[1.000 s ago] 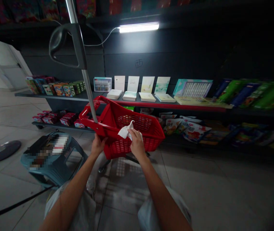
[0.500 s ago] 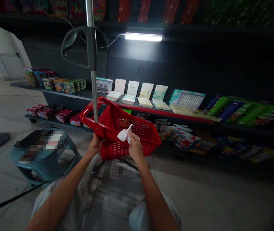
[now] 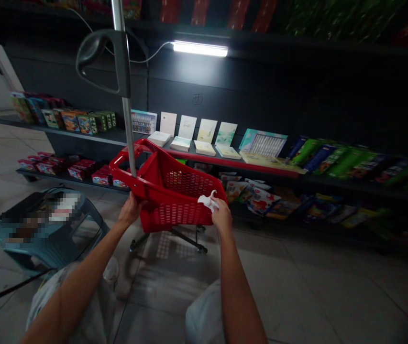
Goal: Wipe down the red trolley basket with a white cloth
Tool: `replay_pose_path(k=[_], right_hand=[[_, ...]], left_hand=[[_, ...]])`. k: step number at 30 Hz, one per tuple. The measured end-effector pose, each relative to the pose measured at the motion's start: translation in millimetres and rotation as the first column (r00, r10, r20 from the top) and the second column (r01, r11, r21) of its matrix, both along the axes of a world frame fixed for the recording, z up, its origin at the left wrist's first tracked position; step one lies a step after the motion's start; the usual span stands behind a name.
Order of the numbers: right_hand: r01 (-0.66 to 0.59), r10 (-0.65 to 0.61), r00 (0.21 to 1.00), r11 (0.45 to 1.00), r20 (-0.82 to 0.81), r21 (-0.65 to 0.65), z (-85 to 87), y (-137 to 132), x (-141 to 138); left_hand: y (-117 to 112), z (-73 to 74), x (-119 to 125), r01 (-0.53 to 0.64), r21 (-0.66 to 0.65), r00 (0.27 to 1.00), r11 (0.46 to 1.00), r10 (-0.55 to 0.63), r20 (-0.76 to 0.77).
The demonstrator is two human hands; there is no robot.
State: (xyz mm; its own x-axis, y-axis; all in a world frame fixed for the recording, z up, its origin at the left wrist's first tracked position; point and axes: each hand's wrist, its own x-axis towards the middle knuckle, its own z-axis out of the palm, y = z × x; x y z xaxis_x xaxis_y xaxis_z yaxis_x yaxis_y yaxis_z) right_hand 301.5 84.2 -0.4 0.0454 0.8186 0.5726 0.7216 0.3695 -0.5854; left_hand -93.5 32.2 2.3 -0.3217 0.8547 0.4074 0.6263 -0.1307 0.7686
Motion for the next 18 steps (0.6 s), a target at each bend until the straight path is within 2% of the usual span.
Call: replay_pose_path(k=[3,5,8,10,12,14,16,18], right_hand=[[0.050,-0.050,0.998,0.998,-0.032,0.024,-4.4,2.7,10.1],[0.095,-0.092,0.995,0.994,-0.042,0.056,-5.3,1.4,6.2],[0.157,-0.151,0.986,0.984,-0.071,0.088,-2.2,-4.9,-13.2],[0.144,-0.138,0.988,0.986,-0.071,0.088,3.0,-11.5,-31.9],[0.064,-0.060,0.997,0.994,-0.047,0.091,9.4,-19.6,-53.6],[-0.078,0.079,0.997,0.991,-0.005,0.106,15.8,-28.3,-77.1],[-0.224,0.220,0.975,0.967,0.043,0.123,20.9,-36.4,-100.6],[-0.307,0.300,0.951,0.941,0.073,0.141,24.7,-42.4,-120.9]], left_hand=[[-1.2,0.1,-1.7,0.062,-0.020,0.998,0.998,-0.062,-0.007],[-2.4,-1.6,-4.4,0.115,-0.016,0.993,0.993,-0.115,0.001],[-4.4,-6.1,-8.4,0.145,-0.035,0.989,0.989,-0.145,0.004],[-5.8,-9.2,-9.5,0.136,-0.058,0.990,0.989,-0.137,-0.016],[-7.1,-11.6,-9.2,0.134,-0.068,0.990,0.989,-0.136,-0.032],[-8.3,-13.3,-7.9,0.141,-0.078,0.989,0.987,-0.143,-0.029],[-9.3,-14.2,-6.5,0.131,-0.099,0.990,0.986,-0.135,-0.032],[-10.2,-14.6,-5.3,0.117,-0.111,0.990,0.987,-0.125,-0.059]])
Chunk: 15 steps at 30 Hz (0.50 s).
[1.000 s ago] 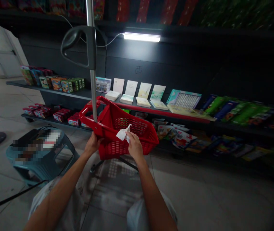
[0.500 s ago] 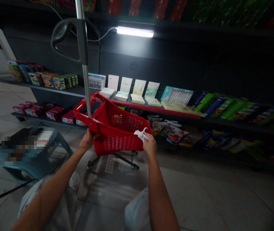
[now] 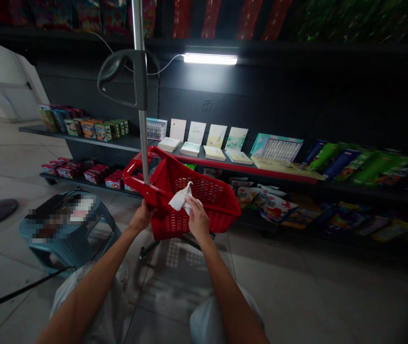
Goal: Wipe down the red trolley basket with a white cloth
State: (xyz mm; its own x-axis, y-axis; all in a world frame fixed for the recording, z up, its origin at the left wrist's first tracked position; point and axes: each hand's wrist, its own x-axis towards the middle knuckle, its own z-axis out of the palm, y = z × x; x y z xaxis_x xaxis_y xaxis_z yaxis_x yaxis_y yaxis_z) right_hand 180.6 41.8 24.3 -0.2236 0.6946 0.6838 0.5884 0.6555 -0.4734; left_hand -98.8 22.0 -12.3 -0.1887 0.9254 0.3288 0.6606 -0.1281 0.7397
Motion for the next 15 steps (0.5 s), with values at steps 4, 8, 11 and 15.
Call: replay_pose_path(k=[4,8,11,15], right_hand=[[-0.005,0.005,0.999,1.000,-0.034,0.010,4.8,-2.8,-21.4],[-0.043,0.043,0.999,0.999,-0.016,0.006,6.3,0.3,-15.3],[-0.079,0.079,0.996,0.997,0.034,-0.011,5.4,4.5,3.2],[-0.038,0.040,0.998,0.997,0.038,-0.060,0.7,13.6,41.6]], left_hand=[[-1.4,1.3,1.9,-0.011,0.020,0.998,1.000,0.012,-0.062],[-2.4,6.1,3.8,-0.017,-0.006,0.996,1.000,0.016,-0.082],[-3.2,9.4,4.5,-0.005,-0.063,0.997,0.998,0.000,-0.074],[-3.2,9.2,3.9,-0.014,-0.087,0.998,0.996,0.010,-0.054]])
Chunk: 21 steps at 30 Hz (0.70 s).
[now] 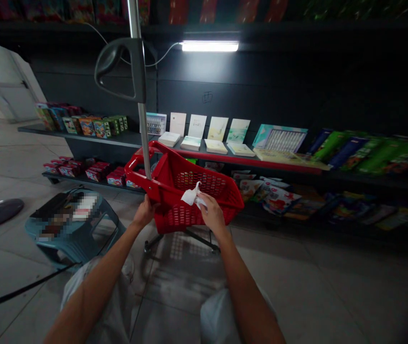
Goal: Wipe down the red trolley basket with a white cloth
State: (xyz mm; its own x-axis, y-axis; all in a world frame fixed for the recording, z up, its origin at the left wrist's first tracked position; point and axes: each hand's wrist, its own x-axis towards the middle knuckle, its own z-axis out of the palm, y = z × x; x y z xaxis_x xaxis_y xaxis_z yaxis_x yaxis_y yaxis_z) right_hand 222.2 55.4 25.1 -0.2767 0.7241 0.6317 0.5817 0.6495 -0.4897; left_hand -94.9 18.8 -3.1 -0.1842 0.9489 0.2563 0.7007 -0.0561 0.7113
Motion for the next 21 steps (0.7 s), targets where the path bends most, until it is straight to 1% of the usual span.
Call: replay_pose_path(k=[3,6,9,12,14,16,17,21], right_hand=[[0.048,-0.048,0.999,0.998,-0.016,-0.032,-5.5,6.8,33.2],[0.166,-0.170,0.984,0.983,-0.051,-0.079,-11.2,12.2,65.5],[0.335,-0.351,0.931,0.931,-0.103,-0.145,-17.2,17.5,93.2],[0.455,-0.485,0.859,0.870,-0.163,-0.190,-23.0,22.7,108.5],[0.503,-0.535,0.824,0.842,-0.184,-0.196,-25.2,24.5,107.4],[0.533,-0.562,0.804,0.826,-0.192,-0.185,-24.7,23.4,95.8],[0.532,-0.559,0.806,0.829,-0.195,-0.173,-23.5,21.5,86.3],[0.425,-0.438,0.874,0.899,-0.210,-0.105,-13.8,7.9,34.2]], left_hand=[[1.8,-2.5,-1.8,0.009,0.001,1.000,1.000,-0.009,0.003],[4.2,-4.2,-3.6,0.004,-0.005,1.000,1.000,-0.004,-0.001],[4.4,-3.4,-3.5,0.007,-0.016,1.000,1.000,-0.007,-0.014],[1.5,0.2,-0.9,0.020,-0.012,0.999,1.000,-0.020,-0.037],[-1.0,3.0,1.4,0.026,-0.025,0.999,0.999,-0.027,-0.022],[-3.0,5.3,3.5,0.031,-0.046,0.999,0.998,-0.031,0.008],[-3.7,6.2,4.5,0.028,-0.052,0.999,0.998,-0.027,0.019],[-5.6,9.8,8.1,-0.019,-0.066,1.000,0.998,0.019,-0.005]])
